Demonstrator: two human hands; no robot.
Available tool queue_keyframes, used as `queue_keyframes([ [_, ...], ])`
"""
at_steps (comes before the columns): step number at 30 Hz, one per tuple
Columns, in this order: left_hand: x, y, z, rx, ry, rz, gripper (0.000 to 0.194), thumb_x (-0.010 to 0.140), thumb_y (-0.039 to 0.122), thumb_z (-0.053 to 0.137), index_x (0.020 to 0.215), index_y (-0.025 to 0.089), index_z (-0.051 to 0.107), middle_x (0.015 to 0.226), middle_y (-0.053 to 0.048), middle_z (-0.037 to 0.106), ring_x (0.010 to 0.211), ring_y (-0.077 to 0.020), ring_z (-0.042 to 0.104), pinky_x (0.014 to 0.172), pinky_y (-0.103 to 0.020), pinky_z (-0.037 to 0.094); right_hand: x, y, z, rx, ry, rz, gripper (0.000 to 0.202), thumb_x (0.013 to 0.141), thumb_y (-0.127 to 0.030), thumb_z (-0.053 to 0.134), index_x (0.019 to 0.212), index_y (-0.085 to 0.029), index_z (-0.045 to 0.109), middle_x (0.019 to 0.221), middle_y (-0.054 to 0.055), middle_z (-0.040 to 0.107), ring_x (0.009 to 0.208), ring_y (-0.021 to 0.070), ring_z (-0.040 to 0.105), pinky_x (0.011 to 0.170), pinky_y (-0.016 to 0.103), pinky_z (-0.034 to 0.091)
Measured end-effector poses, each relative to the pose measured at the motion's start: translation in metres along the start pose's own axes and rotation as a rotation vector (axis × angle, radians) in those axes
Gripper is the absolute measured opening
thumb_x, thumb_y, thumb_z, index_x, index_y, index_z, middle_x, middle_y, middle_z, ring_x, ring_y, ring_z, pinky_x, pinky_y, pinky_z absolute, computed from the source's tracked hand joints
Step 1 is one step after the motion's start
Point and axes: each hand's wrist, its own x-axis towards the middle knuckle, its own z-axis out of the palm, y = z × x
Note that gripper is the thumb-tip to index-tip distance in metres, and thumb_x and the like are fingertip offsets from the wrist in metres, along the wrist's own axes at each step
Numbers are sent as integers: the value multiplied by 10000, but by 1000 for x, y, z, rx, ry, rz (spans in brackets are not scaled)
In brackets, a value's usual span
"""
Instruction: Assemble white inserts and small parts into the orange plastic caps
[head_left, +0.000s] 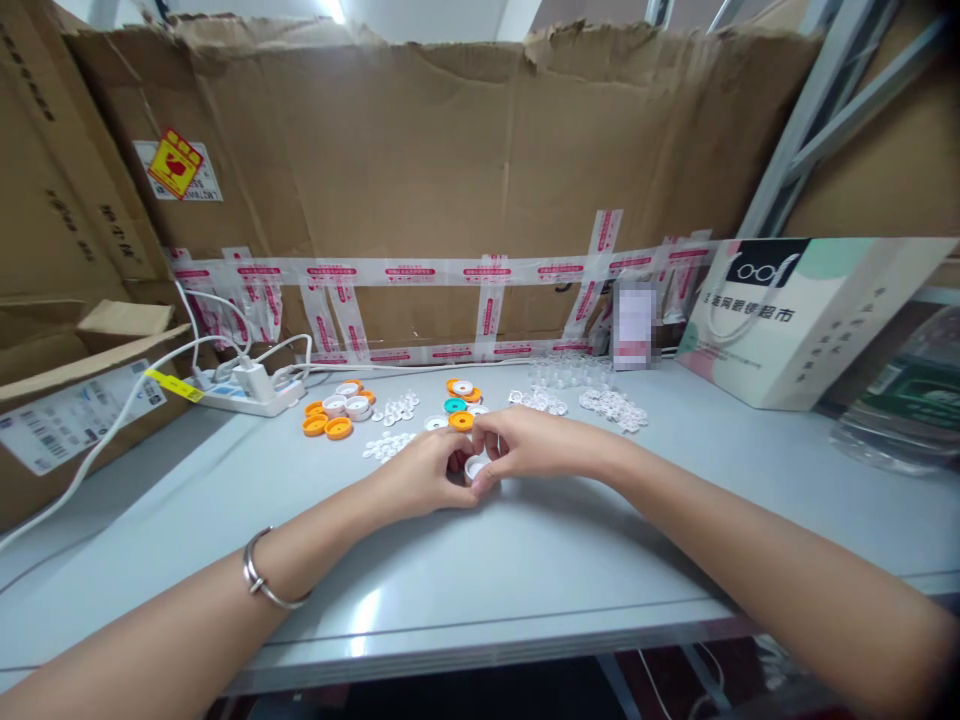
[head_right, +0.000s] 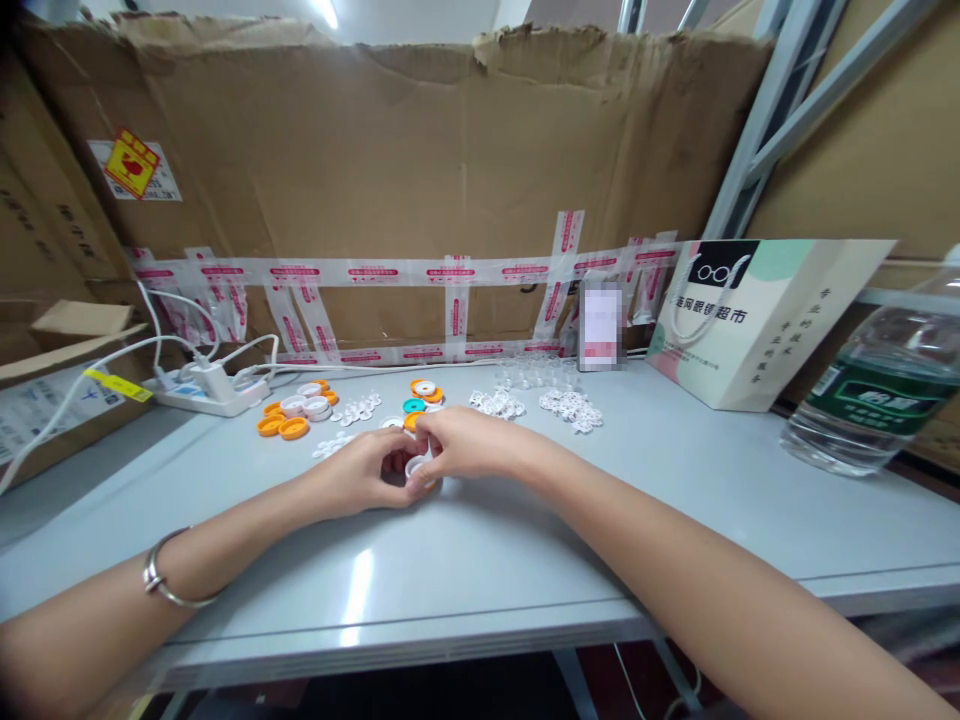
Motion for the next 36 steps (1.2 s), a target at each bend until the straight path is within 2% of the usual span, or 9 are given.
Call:
queue_keyframes([
  [5, -2, 0, 2, -33, 2, -23, 156, 679, 296, 572, 768, 168, 583, 624, 27, 537, 561, -102, 460, 501, -206, 328, -1, 2, -6, -15, -41, 18, 367, 651, -488, 607, 824, -165, 593, 753, 30, 598, 620, 125, 495, 493, 223, 319],
  [12, -1, 0, 3, -48, -7, -49, 212, 613, 210, 579, 820, 170, 602, 599, 43, 521, 550, -99, 457, 490, -203, 330, -4, -5, -1, -86, 4, -30, 135, 620, -283, 596, 669, -163, 557, 583, -18, 547, 509, 87, 438, 450, 216, 267],
  [17, -1, 1, 3, -66, -13, -59, 130, 642, 262, 588, 715, 155, 574, 585, 38, 530, 528, -94, 458, 466, -201, 328, -11, -4, -14, -14, 33, -119, 177, 630, -263, 598, 781, -170, 595, 674, -4, 581, 595, 107, 484, 517, 215, 329],
  [20, -2, 1, -1, -66, -10, -42, 177, 657, 295, 613, 765, 156, 596, 669, 12, 589, 588, -111, 517, 512, -207, 382, -13, 1, -22, 20, 94, -149, 247, 652, -280, 599, 874, -174, 605, 750, 10, 596, 675, 127, 507, 577, 224, 362],
  [22, -2, 2, -6, -47, 40, -10, 278, 657, 348, 644, 869, 170, 609, 776, -16, 621, 663, -135, 552, 561, -225, 422, -13, 4, -24, 18, 144, -149, 234, 669, -269, 582, 882, -176, 611, 757, 11, 594, 688, 129, 502, 592, 229, 366],
  [27, -1, 4, -18, -132, 363, 135, 367, 767, 315, 588, 1103, 204, 493, 1050, -69, 593, 843, -147, 588, 720, -279, 484, -9, 3, -21, 172, 247, -118, 239, 739, -311, 540, 916, -176, 625, 756, 14, 600, 663, 116, 497, 574, 231, 365],
  [29, 0, 4, -19, -133, 410, 197, 267, 803, 285, 551, 1053, 200, 510, 1027, -69, 599, 836, -143, 595, 738, -291, 490, -7, 2, -19, 263, 241, -119, 264, 762, -362, 531, 919, -176, 634, 770, 19, 607, 663, 113, 501, 568, 229, 369],
  [33, 3, 1, -26, -30, 403, 289, 93, 826, 256, 520, 844, 179, 568, 881, -62, 629, 826, -155, 592, 726, -296, 491, -3, 5, -14, 401, 236, -124, 297, 739, -405, 579, 919, -176, 643, 760, 25, 624, 673, 116, 526, 588, 231, 397],
  [36, 5, -11, -47, 105, 470, 318, 80, 811, 253, 533, 811, 180, 567, 896, -61, 614, 851, -157, 574, 757, -301, 478, 2, 9, -11, 479, 274, -101, 401, 723, -416, 605, 1041, -172, 600, 799, 41, 639, 735, 134, 562, 649, 249, 427],
])
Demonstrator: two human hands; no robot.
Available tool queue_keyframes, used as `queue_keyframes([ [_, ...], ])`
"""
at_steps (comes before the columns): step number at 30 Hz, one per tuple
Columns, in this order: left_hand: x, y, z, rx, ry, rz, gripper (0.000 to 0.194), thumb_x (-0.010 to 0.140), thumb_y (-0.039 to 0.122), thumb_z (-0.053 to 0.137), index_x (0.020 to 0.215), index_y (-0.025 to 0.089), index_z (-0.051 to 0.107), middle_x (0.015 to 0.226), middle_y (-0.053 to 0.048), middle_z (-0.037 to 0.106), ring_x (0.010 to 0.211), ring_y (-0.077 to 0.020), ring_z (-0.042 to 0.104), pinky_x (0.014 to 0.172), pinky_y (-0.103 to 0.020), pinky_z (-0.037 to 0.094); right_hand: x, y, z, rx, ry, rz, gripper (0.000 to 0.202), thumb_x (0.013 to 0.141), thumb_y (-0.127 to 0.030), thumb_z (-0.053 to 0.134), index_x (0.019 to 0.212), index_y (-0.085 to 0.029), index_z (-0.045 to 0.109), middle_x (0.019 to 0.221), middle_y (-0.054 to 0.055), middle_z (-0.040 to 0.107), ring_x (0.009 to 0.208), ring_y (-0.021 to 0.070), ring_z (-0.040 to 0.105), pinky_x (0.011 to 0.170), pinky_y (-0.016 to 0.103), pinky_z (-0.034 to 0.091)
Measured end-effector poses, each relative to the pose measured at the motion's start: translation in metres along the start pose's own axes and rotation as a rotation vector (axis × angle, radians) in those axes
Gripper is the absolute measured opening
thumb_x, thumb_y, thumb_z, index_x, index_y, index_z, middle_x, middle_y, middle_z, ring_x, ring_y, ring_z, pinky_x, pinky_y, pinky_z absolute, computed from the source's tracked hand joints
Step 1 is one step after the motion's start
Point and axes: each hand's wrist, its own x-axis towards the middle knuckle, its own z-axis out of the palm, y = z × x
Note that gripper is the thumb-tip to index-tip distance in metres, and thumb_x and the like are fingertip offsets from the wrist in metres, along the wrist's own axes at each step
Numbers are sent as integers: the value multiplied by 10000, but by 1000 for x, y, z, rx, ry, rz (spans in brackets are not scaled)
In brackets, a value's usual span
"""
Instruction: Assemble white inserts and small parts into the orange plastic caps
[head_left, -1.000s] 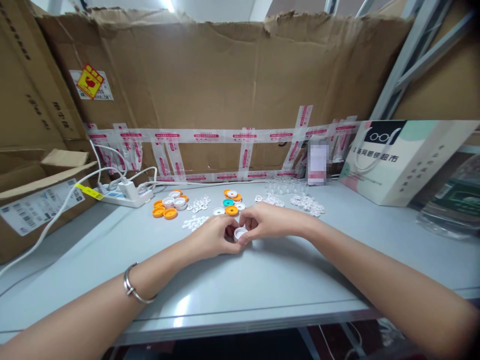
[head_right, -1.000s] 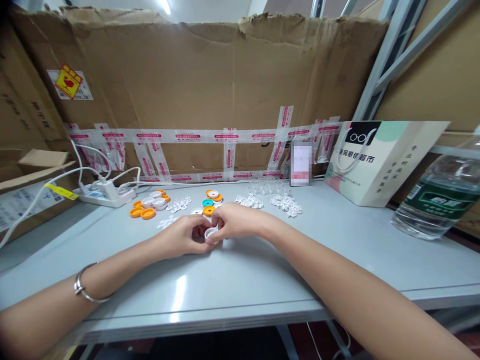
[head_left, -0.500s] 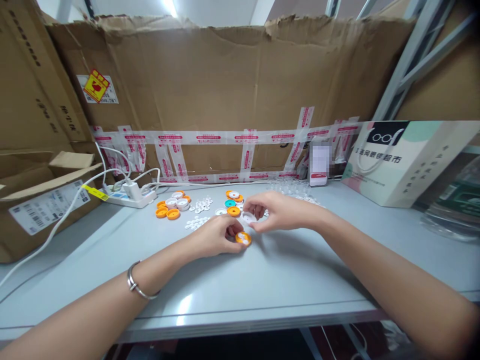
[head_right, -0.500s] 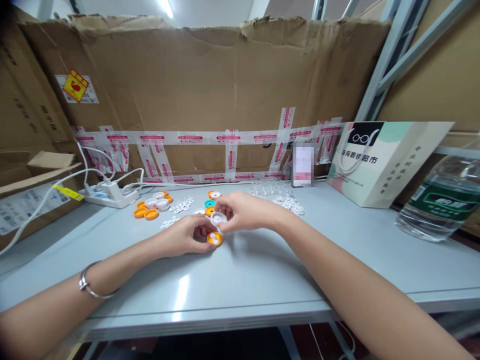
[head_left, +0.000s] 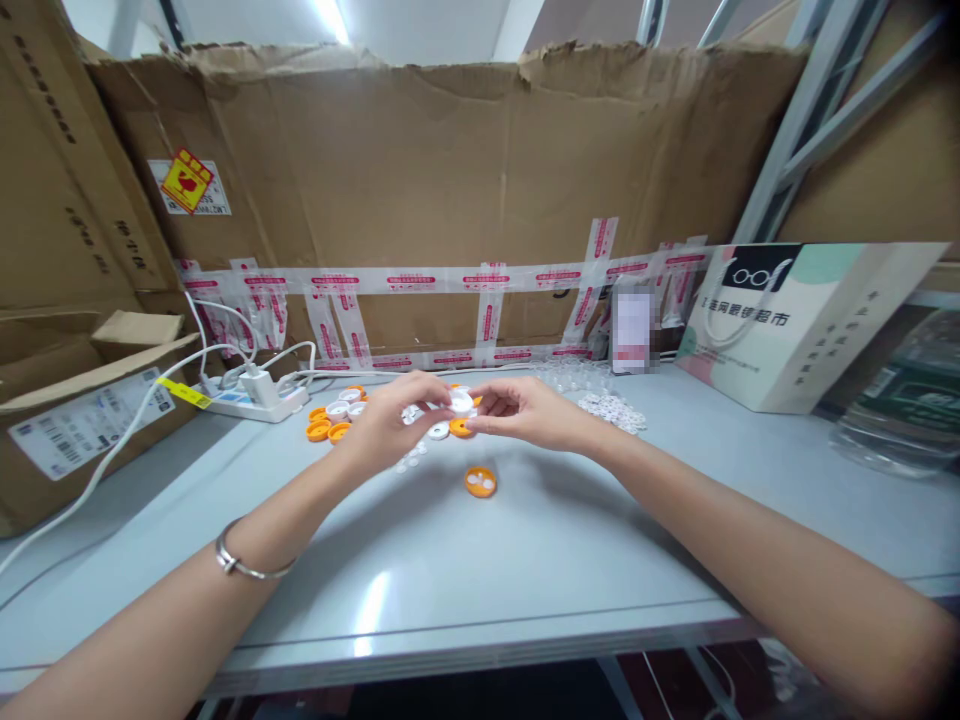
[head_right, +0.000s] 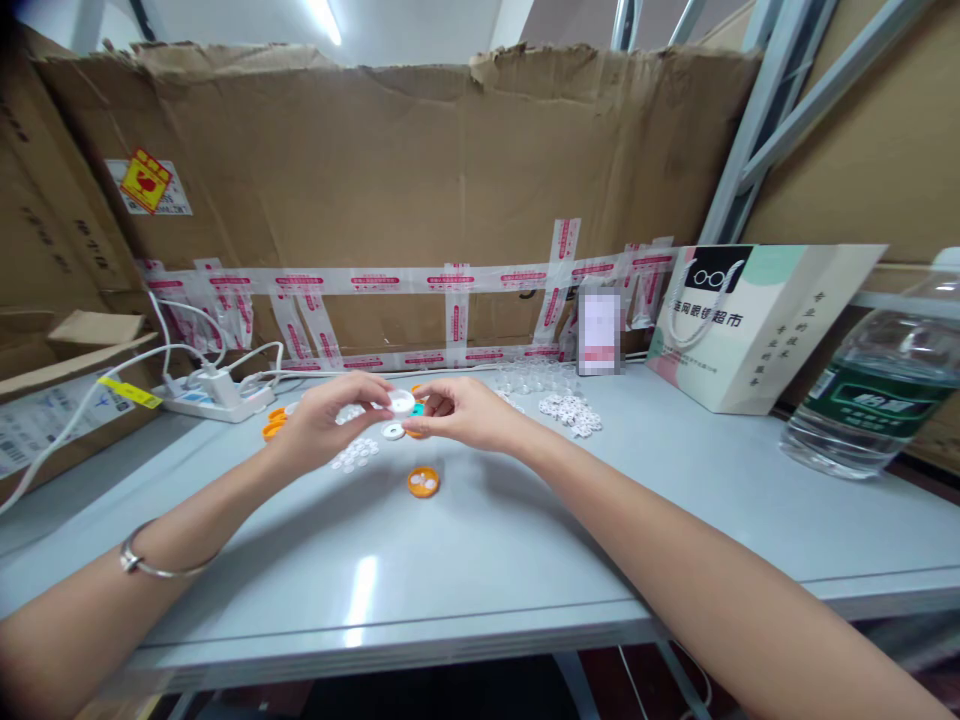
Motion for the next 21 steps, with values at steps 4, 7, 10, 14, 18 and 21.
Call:
queue_keyframes([
  [4, 3, -39, -49, 341, 199, -133, 110, 786, 286, 524, 780, 184, 565, 929, -61, 558, 838, -161, 549, 734, -274, 458, 2, 5, -1, -73, 55, 38, 425, 731, -434, 586, 1051, -155, 600, 830, 51, 626, 723, 126, 550, 636, 244, 415],
  [7, -4, -69, -90, 584, 57, -432, 134, 743, 297, 531, 763, 168, 561, 873, -59, 553, 725, -160, 542, 679, -272, 436, 2, 7, -3, -105, -37, 65, 404, 743, -453, 562, 1010, -156, 619, 833, 50, 632, 712, 124, 542, 619, 239, 402],
  [10, -14, -85, -116, 675, -195, -682, 122, 685, 294, 548, 714, 177, 561, 759, -50, 591, 718, -202, 550, 634, -279, 408, 1, 9, -6, -155, -144, 93, 409, 729, -491, 559, 975, -171, 628, 829, 41, 628, 712, 130, 538, 619, 243, 396],
  [14, -25, -95, -124, 580, -438, -825, 146, 594, 305, 580, 689, 194, 592, 750, -27, 637, 719, -211, 572, 596, -257, 402, -1, 11, -10, -268, -290, 135, 529, 625, -537, 635, 1029, -200, 578, 862, 30, 589, 735, 143, 531, 622, 244, 394],
  [18, -29, -106, -119, 544, -609, -829, 197, 556, 337, 575, 687, 196, 620, 750, -22, 649, 722, -205, 579, 592, -243, 403, -3, 12, -8, -359, -425, 168, 698, 524, -528, 706, 1107, -209, 493, 937, 40, 542, 764, 153, 511, 623, 244, 398],
  [21, -30, -111, -113, 575, -667, -832, 238, 545, 352, 566, 706, 190, 632, 792, -31, 657, 758, -205, 581, 620, -237, 408, -4, 12, -4, -387, -443, 159, 675, 541, -517, 696, 1100, -208, 476, 925, 37, 526, 770, 156, 494, 627, 245, 390],
])
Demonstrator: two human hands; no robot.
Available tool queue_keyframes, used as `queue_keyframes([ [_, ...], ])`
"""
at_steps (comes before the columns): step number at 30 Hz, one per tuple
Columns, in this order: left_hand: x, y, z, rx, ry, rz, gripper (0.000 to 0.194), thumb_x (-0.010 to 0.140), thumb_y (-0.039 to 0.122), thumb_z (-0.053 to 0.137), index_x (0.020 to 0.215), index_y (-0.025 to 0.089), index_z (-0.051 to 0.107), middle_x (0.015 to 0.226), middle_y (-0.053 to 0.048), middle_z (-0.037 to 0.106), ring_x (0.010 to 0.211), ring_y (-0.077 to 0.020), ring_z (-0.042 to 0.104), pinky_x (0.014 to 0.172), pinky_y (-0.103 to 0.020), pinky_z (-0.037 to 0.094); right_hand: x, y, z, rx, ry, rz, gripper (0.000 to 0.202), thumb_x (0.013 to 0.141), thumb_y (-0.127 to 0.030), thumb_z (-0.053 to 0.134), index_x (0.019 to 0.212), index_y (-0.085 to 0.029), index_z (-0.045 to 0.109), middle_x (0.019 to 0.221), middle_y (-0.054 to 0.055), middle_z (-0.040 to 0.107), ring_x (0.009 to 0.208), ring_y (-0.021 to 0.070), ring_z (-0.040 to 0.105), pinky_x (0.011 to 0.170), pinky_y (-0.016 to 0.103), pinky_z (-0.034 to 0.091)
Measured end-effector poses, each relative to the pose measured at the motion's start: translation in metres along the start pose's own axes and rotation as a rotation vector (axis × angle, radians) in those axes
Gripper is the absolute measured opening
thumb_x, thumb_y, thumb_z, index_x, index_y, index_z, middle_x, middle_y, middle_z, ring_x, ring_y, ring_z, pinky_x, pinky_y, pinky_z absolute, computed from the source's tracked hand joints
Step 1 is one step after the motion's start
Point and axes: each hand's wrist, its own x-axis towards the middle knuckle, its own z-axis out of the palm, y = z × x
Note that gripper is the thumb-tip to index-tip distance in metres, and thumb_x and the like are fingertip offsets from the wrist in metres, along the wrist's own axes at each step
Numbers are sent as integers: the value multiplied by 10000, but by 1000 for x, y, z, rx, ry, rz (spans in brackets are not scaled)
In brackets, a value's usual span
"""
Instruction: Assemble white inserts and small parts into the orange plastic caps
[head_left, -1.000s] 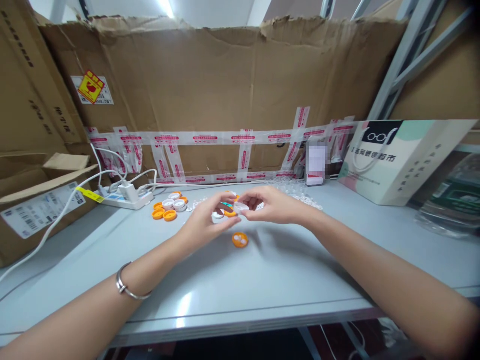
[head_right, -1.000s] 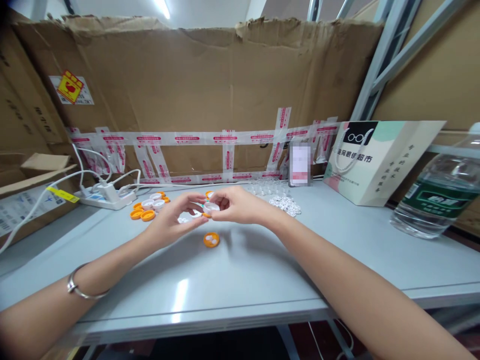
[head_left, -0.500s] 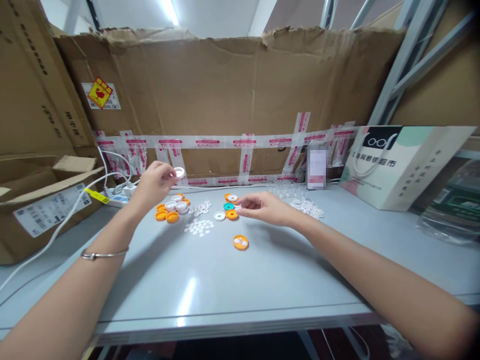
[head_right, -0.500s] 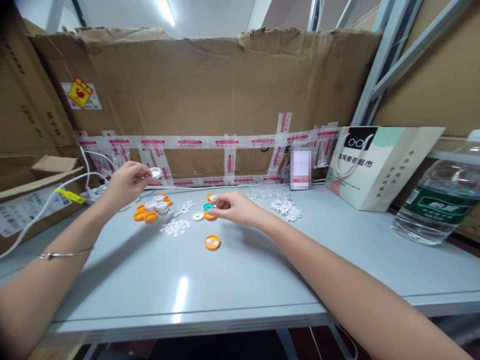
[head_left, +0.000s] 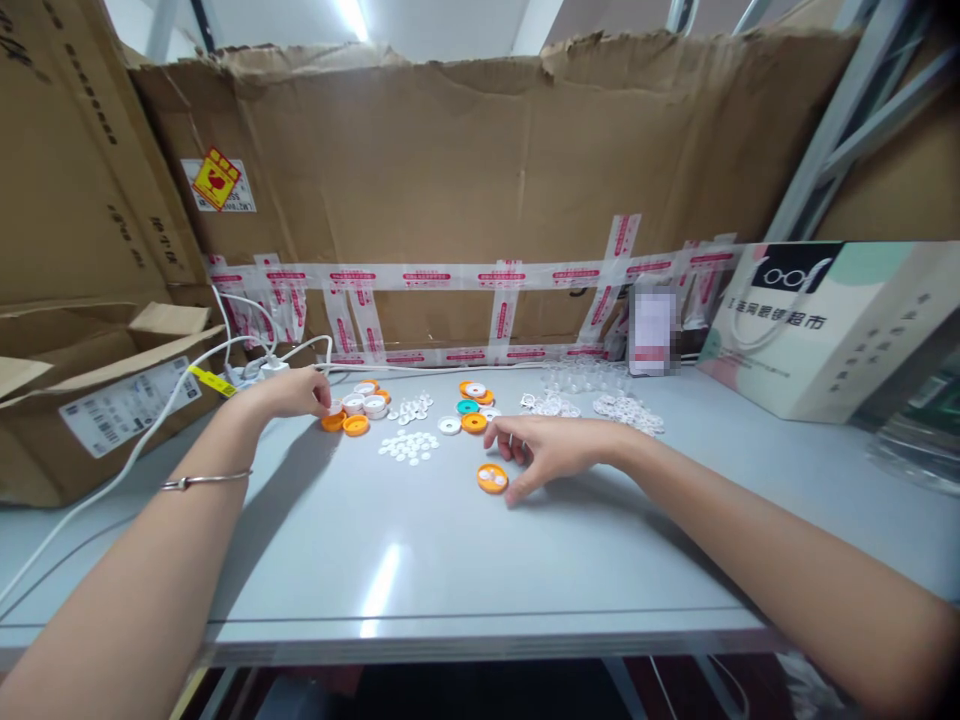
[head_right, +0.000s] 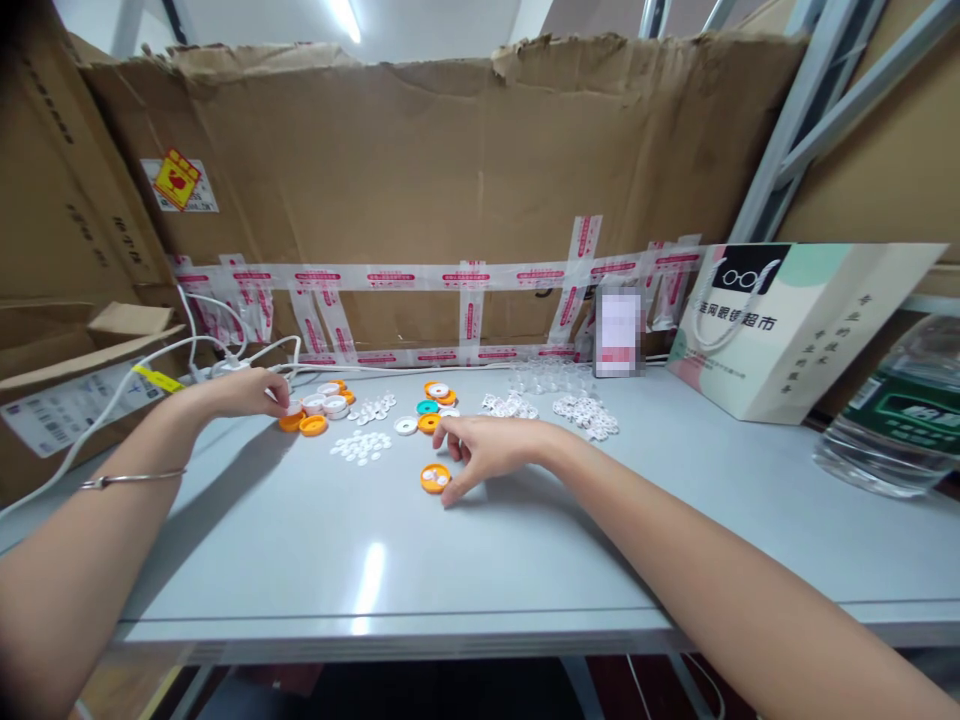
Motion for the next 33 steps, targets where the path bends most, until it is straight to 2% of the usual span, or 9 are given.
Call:
queue_keyframes([
  [8, -5, 10, -5, 29, 9, -4, 374, 560, 451, 596, 831, 195, 619, 914, -39, 648, 824, -217, 585, 616, -233, 423, 4, 1, 4, 18, -3, -60, 538, 628, -494, 640, 1062, -210, 496, 879, 25, 508, 749, 144, 483, 621, 242, 389],
  [11, -10, 26, -8, 77, 200, -6, 341, 614, 421, 590, 846, 172, 604, 911, -74, 636, 817, -230, 581, 624, -257, 425, 6, 3, 5, 28, -2, -81, 483, 639, -490, 636, 1019, -212, 529, 850, 16, 511, 726, 133, 483, 611, 237, 388],
  [13, -17, 52, -7, 68, 343, 66, 288, 713, 388, 516, 887, 170, 587, 947, -76, 617, 865, -218, 564, 687, -268, 425, 7, 4, 6, 30, -3, -97, 448, 647, -483, 634, 993, -212, 550, 836, 12, 517, 718, 129, 488, 610, 235, 384],
  [15, -28, 87, 0, -82, 485, 345, 229, 787, 337, 460, 888, 174, 586, 941, -50, 616, 861, -174, 560, 735, -253, 425, 8, 5, 7, 31, 2, -116, 426, 653, -475, 635, 978, -209, 561, 827, 9, 523, 715, 126, 491, 610, 234, 380],
  [16, -33, 106, 5, -150, 480, 486, 208, 802, 311, 452, 863, 171, 594, 902, -41, 620, 822, -155, 562, 723, -242, 427, 9, 6, 7, 33, 6, -127, 417, 659, -469, 633, 976, -207, 562, 823, 7, 525, 713, 124, 492, 611, 233, 380],
  [18, -43, 137, 18, -221, 347, 710, 189, 826, 264, 450, 863, 181, 616, 888, -30, 618, 797, -134, 558, 713, -230, 422, 11, 7, 8, 46, 9, -147, 407, 670, -454, 630, 982, -204, 556, 811, 2, 525, 708, 120, 491, 613, 231, 380],
  [21, -49, 161, 36, -259, 205, 860, 173, 825, 234, 489, 881, 191, 647, 875, -33, 617, 786, -128, 557, 712, -233, 418, 12, 8, 9, 85, 7, -167, 406, 662, -423, 648, 982, -196, 546, 786, -6, 518, 695, 114, 486, 611, 226, 382],
  [25, -47, 163, 48, -287, 144, 870, 163, 811, 245, 530, 871, 191, 671, 845, -36, 618, 755, -126, 558, 688, -228, 417, 13, 7, 10, 142, -7, -175, 397, 660, -390, 660, 976, -187, 532, 775, -9, 521, 695, 113, 490, 606, 223, 388],
  [33, -45, 170, 55, -310, 169, 774, 144, 782, 208, 552, 816, 198, 692, 789, -23, 645, 694, -118, 560, 640, -210, 394, 15, 5, 10, 166, -15, -133, 344, 714, -360, 615, 993, -171, 541, 754, -4, 520, 673, 108, 483, 593, 221, 383],
])
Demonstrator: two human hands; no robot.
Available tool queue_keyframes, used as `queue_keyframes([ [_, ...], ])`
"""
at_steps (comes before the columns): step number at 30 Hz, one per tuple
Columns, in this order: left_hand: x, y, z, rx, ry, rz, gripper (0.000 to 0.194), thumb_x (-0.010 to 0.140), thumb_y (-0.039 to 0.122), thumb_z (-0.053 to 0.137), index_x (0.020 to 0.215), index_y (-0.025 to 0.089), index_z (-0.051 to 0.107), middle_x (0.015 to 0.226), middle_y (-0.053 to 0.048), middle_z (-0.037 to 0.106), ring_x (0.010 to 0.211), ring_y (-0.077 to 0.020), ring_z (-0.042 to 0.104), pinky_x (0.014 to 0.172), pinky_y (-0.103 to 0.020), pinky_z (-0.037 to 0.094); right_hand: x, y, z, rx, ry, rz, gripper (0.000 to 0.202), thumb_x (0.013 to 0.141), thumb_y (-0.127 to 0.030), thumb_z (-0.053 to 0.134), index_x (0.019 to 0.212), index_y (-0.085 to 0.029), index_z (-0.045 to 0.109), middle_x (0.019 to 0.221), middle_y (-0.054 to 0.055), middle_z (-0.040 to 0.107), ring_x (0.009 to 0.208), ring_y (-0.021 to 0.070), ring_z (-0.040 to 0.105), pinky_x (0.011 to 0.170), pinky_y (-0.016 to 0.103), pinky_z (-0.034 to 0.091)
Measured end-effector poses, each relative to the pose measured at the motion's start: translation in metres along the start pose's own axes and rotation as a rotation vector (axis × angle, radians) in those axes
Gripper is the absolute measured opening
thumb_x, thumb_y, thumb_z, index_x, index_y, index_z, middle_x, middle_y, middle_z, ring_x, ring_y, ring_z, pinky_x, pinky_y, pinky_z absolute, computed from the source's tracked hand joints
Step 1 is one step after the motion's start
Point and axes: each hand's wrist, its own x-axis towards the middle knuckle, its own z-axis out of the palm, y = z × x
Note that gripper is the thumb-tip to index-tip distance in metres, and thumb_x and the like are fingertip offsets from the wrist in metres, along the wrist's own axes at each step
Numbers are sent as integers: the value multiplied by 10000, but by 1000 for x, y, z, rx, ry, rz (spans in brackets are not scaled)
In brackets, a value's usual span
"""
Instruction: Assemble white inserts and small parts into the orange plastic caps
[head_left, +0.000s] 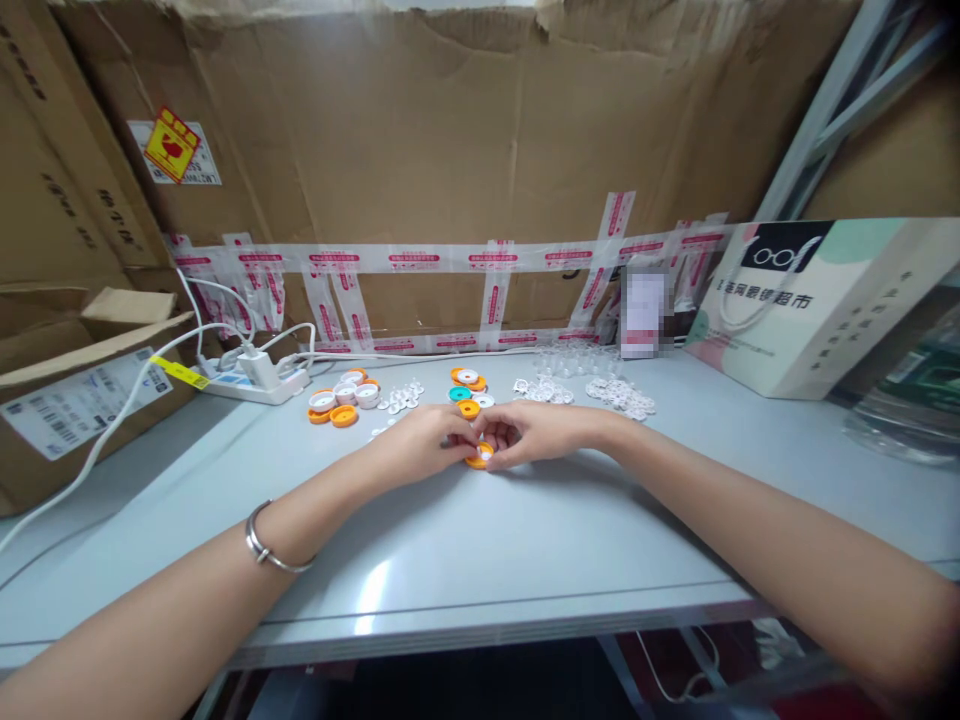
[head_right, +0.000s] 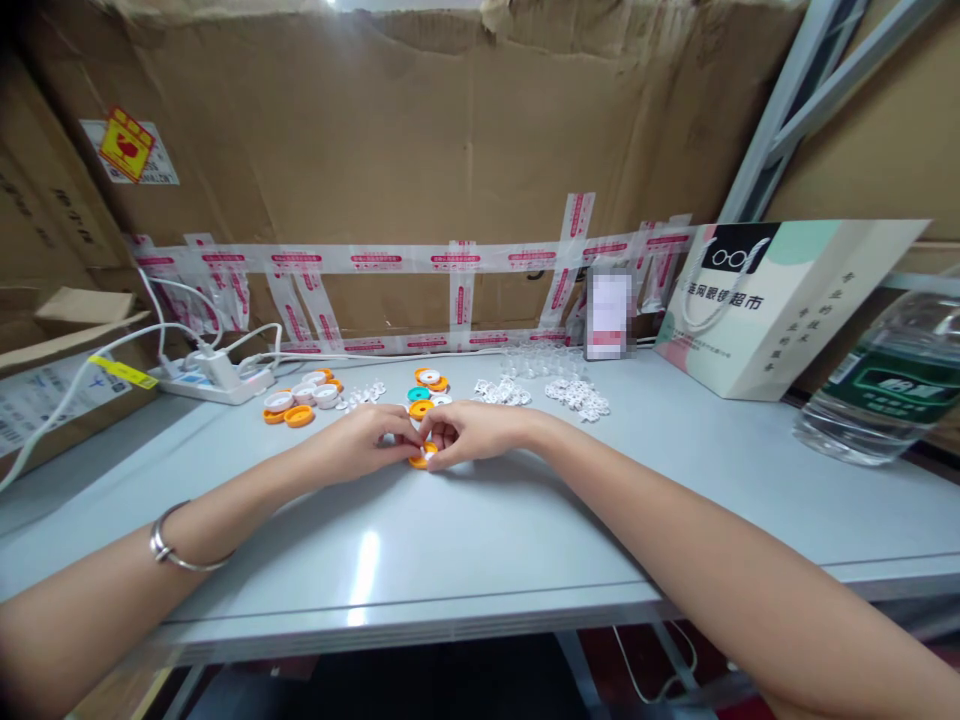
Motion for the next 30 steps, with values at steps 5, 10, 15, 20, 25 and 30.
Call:
queue_keyframes([
  [5, 0, -1, 0, -40, 9, -69, 134, 761, 244, 580, 797, 206, 703, 743, -7, 656, 646, -108, 548, 606, -203, 375, 5, 2, 6, -37, 102, 27, 403, 655, -468, 651, 909, -172, 547, 758, -4, 520, 666, 111, 471, 561, 218, 359],
  [10, 3, -5, 2, -98, 6, -171, 135, 700, 303, 632, 744, 194, 700, 688, 10, 665, 601, -108, 543, 554, -197, 365, 8, 2, 8, -50, 130, 15, 387, 659, -483, 643, 862, -173, 532, 753, -4, 520, 659, 111, 463, 549, 216, 344],
  [15, 9, -5, 4, -50, 2, -243, 115, 672, 289, 633, 710, 201, 697, 674, 25, 673, 602, -114, 555, 548, -202, 354, 7, 1, 8, -31, 115, 24, 398, 650, -493, 646, 849, -168, 532, 758, -1, 532, 669, 116, 472, 559, 220, 345],
  [20, 7, -1, 1, 103, -39, -156, 167, 720, 285, 560, 661, 194, 688, 638, 8, 649, 565, -106, 522, 530, -212, 326, 8, 4, 8, -31, 131, 33, 399, 647, -499, 643, 834, -165, 531, 742, -3, 526, 664, 116, 474, 557, 221, 341],
  [25, 7, 1, -1, 143, -29, -111, 174, 696, 268, 554, 605, 158, 654, 568, 2, 621, 518, -93, 496, 517, -206, 327, 7, 2, 7, -53, 149, 57, 392, 630, -468, 665, 844, -159, 552, 754, 4, 536, 677, 119, 475, 572, 224, 345],
  [30, -1, -7, -27, 25, 135, -226, 169, 689, 249, 523, 700, 155, 663, 625, 3, 654, 564, -98, 546, 529, -183, 378, 4, 1, 7, -6, 138, 86, 407, 618, -447, 674, 898, -168, 580, 761, 4, 543, 679, 119, 485, 583, 227, 355],
])
